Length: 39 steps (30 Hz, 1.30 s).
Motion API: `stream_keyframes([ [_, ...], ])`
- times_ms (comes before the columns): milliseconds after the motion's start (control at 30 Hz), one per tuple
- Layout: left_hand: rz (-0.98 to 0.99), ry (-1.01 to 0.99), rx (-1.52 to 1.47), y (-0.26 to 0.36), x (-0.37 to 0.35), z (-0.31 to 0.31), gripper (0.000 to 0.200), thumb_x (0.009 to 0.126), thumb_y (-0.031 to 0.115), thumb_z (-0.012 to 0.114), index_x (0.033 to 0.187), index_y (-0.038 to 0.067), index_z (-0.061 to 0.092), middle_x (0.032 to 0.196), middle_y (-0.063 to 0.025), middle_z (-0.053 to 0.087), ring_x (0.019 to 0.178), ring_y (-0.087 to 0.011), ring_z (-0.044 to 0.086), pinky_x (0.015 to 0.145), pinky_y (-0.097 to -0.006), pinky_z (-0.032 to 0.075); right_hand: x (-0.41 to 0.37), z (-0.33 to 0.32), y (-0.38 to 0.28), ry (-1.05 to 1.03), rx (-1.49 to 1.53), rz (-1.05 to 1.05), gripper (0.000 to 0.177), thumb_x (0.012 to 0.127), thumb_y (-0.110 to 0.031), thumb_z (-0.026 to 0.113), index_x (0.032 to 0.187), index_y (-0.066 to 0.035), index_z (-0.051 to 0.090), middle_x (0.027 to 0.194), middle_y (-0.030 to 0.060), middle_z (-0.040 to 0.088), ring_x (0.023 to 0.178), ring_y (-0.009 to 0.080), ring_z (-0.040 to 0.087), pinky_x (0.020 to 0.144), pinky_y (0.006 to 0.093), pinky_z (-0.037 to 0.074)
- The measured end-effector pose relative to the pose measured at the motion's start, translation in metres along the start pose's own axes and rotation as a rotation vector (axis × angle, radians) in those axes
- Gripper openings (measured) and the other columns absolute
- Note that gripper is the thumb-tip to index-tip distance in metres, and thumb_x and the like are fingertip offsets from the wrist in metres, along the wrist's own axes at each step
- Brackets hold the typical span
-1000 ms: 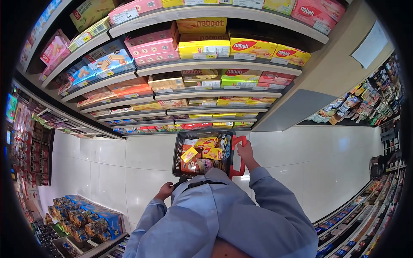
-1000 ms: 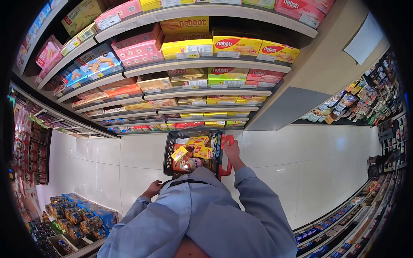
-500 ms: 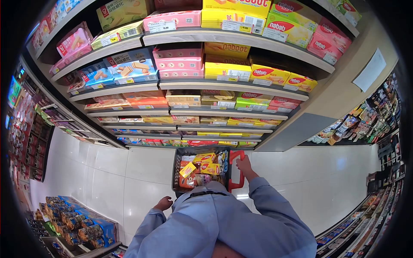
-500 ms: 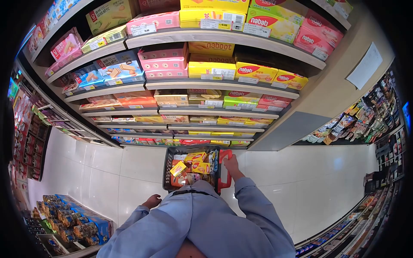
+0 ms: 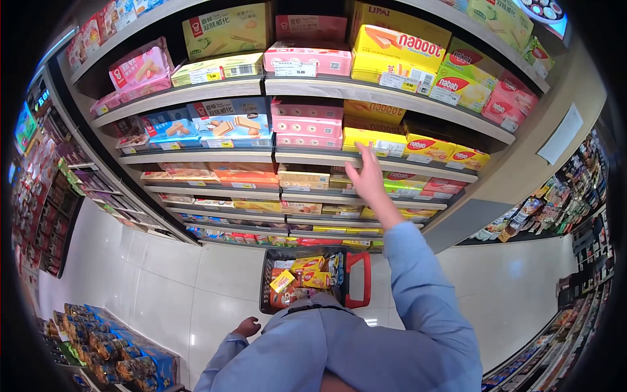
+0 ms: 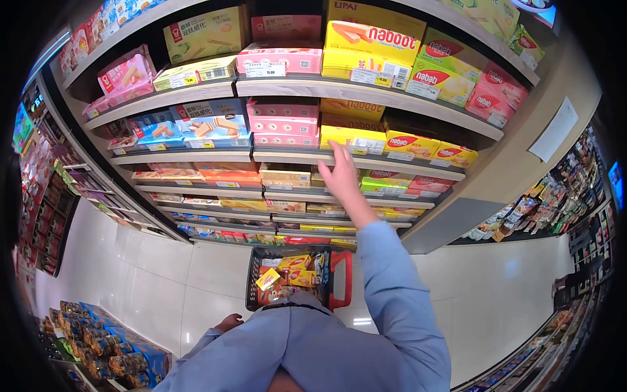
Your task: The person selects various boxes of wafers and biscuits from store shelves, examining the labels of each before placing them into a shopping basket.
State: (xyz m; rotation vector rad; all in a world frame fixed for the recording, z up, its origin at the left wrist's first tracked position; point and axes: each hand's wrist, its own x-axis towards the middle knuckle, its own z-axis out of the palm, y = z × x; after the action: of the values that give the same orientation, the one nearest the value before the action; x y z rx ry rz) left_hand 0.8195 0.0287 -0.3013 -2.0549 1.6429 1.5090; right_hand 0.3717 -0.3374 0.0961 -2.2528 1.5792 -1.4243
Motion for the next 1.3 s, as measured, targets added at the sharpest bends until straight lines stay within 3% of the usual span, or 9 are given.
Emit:
stream_keyframes([
  [67,-0.035,0.021,-0.03,-0.003,-0.01,-0.009,0.057,0.084,0.034,0.061,0.128,-0.002,0.06,0.123,-0.0258,0.065,0.118,-0.0385,0.061,0.102,-0.0412,0.048,0.058,0.003,-0.016,0.072,-0.017,-0.093,0.066,0.084,-0.027,0.075,0.138,-0.001,0.047,0.127,0.0226,0.057,0.12,0.0389,0.054,0.102,0.0442,0.044],
  [267,-0.056,0.047,-0.132,-0.033,-0.011,-0.012,0.056,0.084,0.034,0.061,0.128,-0.001,0.061,0.123,-0.0252,0.065,0.118,-0.0383,0.061,0.102,-0.0412,0.048,0.129,0.012,-0.009,-0.403,-0.296,0.127,0.056,0.08,-0.042,0.078,0.108,0.002,0.06,0.109,0.0266,0.067,0.106,0.0427,0.063,0.09,0.048,0.05],
  [300,-0.047,0.044,-0.152,-0.041,-0.009,-0.01,0.056,0.084,0.034,0.061,0.129,0.0,0.061,0.123,-0.025,0.065,0.117,-0.0382,0.061,0.102,-0.0412,0.048,0.13,0.018,0.002,-0.351,-0.291,0.084,0.052,0.081,-0.043,0.076,0.101,0.003,0.065,0.099,0.0267,0.069,0.098,0.0438,0.064,0.087,0.0491,0.051],
  [567,-0.051,-0.008,-0.086,-0.057,-0.015,-0.015,0.056,0.085,0.035,0.062,0.129,0.0,0.061,0.122,-0.0252,0.066,0.117,-0.0374,0.062,0.102,-0.0411,0.049,0.136,0.025,0.032,-0.337,-0.238,0.121,0.058,0.082,-0.051,0.071,0.1,0.004,0.07,0.103,0.0271,0.069,0.1,0.0422,0.065,0.09,0.0473,0.051],
  [700,0.001,-0.011,-0.058,-0.055,-0.003,-0.021,0.056,0.085,0.035,0.062,0.128,0.0,0.061,0.12,-0.0254,0.066,0.115,-0.0377,0.063,0.101,-0.0414,0.049,0.152,0.026,-0.007,-0.382,-0.226,0.422,0.07,0.083,-0.061,0.064,0.097,0.007,0.072,0.105,0.0284,0.069,0.103,0.0414,0.066,0.093,0.0439,0.05],
  [833,0.039,0.001,-0.023,-0.027,0.003,-0.042,0.055,0.086,0.034,0.062,0.129,-0.001,0.06,0.114,-0.0242,0.069,0.11,-0.0376,0.065,0.097,-0.0412,0.051,0.169,0.061,0.012,-0.236,-0.164,0.536,0.051,0.093,-0.042,0.047,0.117,-0.002,0.068,0.125,0.0278,0.061,0.118,0.0425,0.058,0.105,0.0434,0.043],
  [900,0.027,0.018,-0.06,-0.017,0.009,-0.046,0.055,0.086,0.033,0.062,0.129,-0.001,0.06,0.112,-0.0242,0.07,0.107,-0.0374,0.066,0.095,-0.0405,0.052,0.173,0.077,0.017,-0.064,-0.156,0.363,0.051,0.092,-0.044,0.049,0.122,-0.007,0.066,0.13,0.0246,0.06,0.119,0.0414,0.057,0.103,0.0433,0.045],
  [1133,0.1,0.009,-0.217,-0.042,0.027,-0.025,0.057,0.085,0.033,0.063,0.129,-0.002,0.059,0.109,-0.0244,0.071,0.103,-0.0357,0.068,0.092,-0.0391,0.053,0.175,0.074,-0.002,-0.181,-0.197,0.745,0.053,0.088,-0.046,0.057,0.117,-0.003,0.07,0.129,0.0268,0.06,0.121,0.0414,0.058,0.104,0.0433,0.045],
  [1300,0.053,-0.098,-0.18,-0.069,0.045,-0.024,0.059,0.084,0.037,0.064,0.128,-0.003,0.06,0.114,-0.0261,0.069,0.109,-0.036,0.066,0.096,-0.0394,0.052,0.179,0.069,0.001,-0.172,-0.112,0.714,0.052,0.087,-0.041,0.063,0.117,0.001,0.069,0.125,0.0274,0.063,0.117,0.0397,0.062,0.1,0.0423,0.048],
])
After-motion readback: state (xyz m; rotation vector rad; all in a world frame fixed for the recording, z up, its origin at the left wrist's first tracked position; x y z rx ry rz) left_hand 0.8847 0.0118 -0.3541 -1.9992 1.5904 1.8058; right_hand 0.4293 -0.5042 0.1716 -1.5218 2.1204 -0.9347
